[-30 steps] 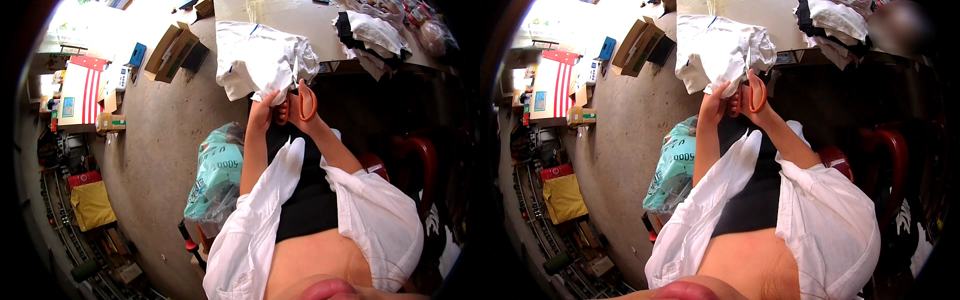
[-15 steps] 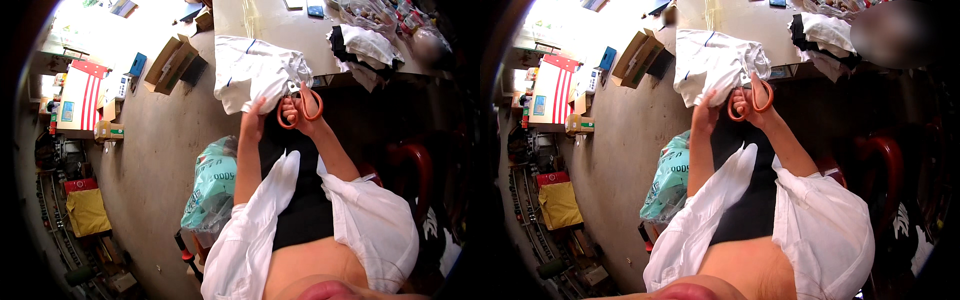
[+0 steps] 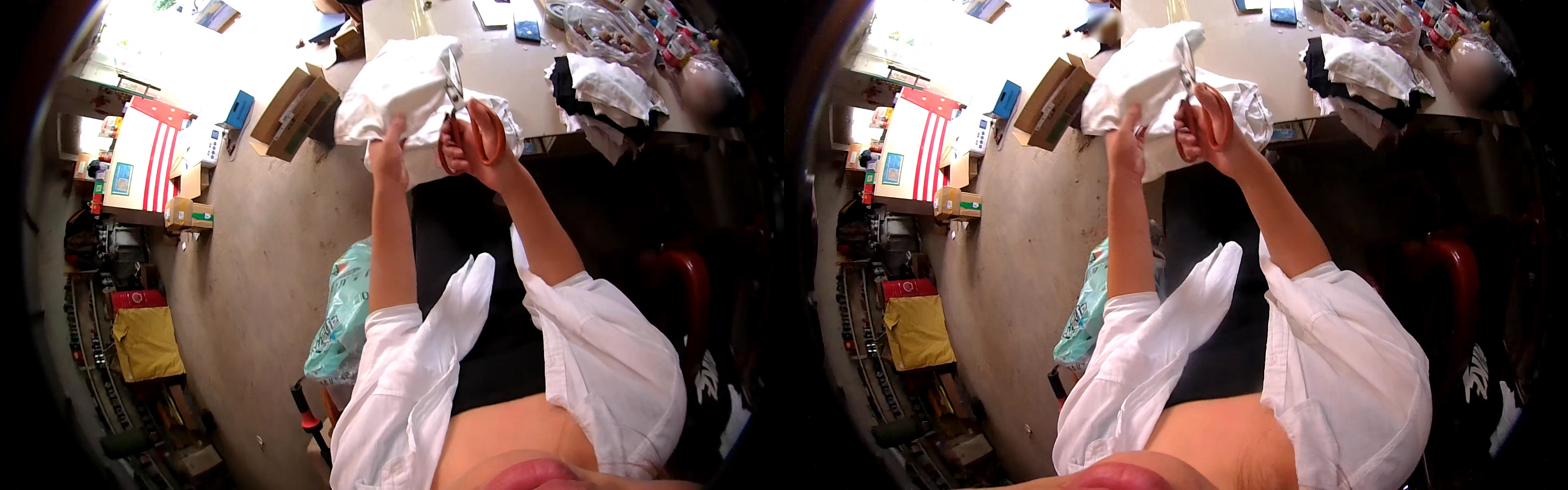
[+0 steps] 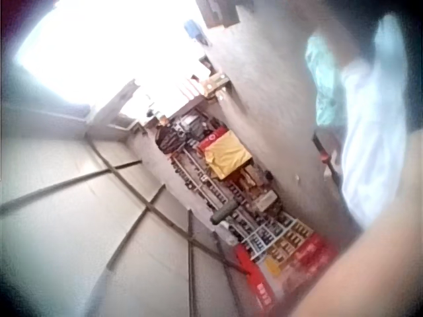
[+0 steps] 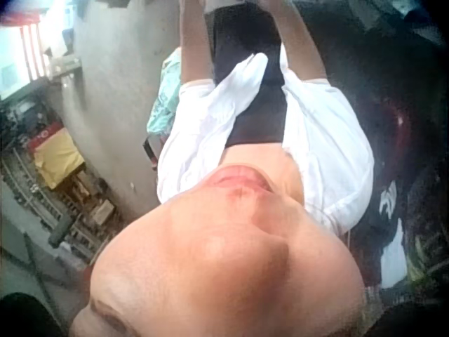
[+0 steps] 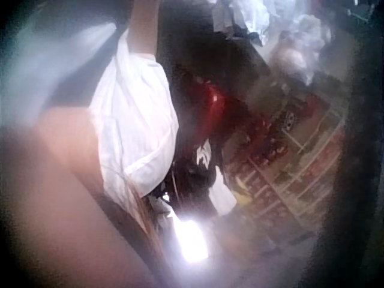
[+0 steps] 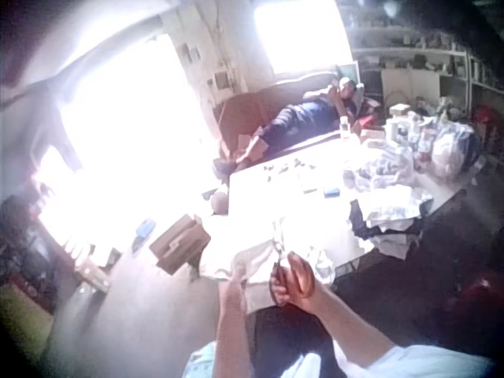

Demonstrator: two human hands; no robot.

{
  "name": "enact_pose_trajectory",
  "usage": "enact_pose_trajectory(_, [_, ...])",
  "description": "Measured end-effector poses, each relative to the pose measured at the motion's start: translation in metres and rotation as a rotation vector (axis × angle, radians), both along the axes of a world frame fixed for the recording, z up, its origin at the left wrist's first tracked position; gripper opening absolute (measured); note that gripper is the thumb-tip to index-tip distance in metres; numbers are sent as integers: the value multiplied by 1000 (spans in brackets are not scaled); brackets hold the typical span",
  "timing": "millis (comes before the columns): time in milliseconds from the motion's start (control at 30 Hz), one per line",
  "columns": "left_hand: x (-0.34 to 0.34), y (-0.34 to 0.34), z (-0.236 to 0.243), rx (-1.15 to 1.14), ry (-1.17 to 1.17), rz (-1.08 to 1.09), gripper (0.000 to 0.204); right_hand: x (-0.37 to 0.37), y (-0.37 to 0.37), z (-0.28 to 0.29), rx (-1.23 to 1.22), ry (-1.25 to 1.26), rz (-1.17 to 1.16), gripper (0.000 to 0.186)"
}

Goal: The person sits on the floor and uses orange-handled scissors to cut a white fabric item, likely a shirt, on a low table. They repeatedly adjust the fabric and make cuts along seams and edges, separating pieces of the material.

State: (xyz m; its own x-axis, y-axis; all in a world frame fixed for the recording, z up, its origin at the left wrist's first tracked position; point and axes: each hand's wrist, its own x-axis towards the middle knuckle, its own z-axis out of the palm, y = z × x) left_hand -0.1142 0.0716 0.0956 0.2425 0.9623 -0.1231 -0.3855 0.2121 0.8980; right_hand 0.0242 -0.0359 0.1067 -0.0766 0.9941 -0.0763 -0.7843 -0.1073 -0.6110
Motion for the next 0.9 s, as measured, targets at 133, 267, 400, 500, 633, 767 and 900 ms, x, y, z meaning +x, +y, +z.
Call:
enact_pose_trajectory(133, [-14, -41, -88, -238, 262, -73, 34, -13, -40, -71, -345, 94, -80, 62])
enact_pose_trajectory(267, [2, -84, -111, 592, 899, 538, 45, -19, -60, -89, -409, 32, -186, 58])
enact_pose_trajectory(400, [14, -69, -68, 1172, 997, 34, 49, -24, -59, -84, -325, 112, -152, 55])
enact_pose_trajectory(500, [28, -53, -65, 1253, 1062, -218, 50, -31, -59, -81, -300, 74, -198, 56])
enact_pose_trajectory(633, [33, -30, -94, 1270, 1075, -199, 33, -40, -60, -84, -290, 97, -139, 64])
enact_pose_trajectory(767, [29, -34, -83, 1223, 1112, -156, 26, -43, -54, -81, -272, 129, -238, 66])
enact_pose_trajectory(900, [27, -38, -64, 1285, 1099, -123, 25, -45, -51, -73, -211, 188, -214, 68])
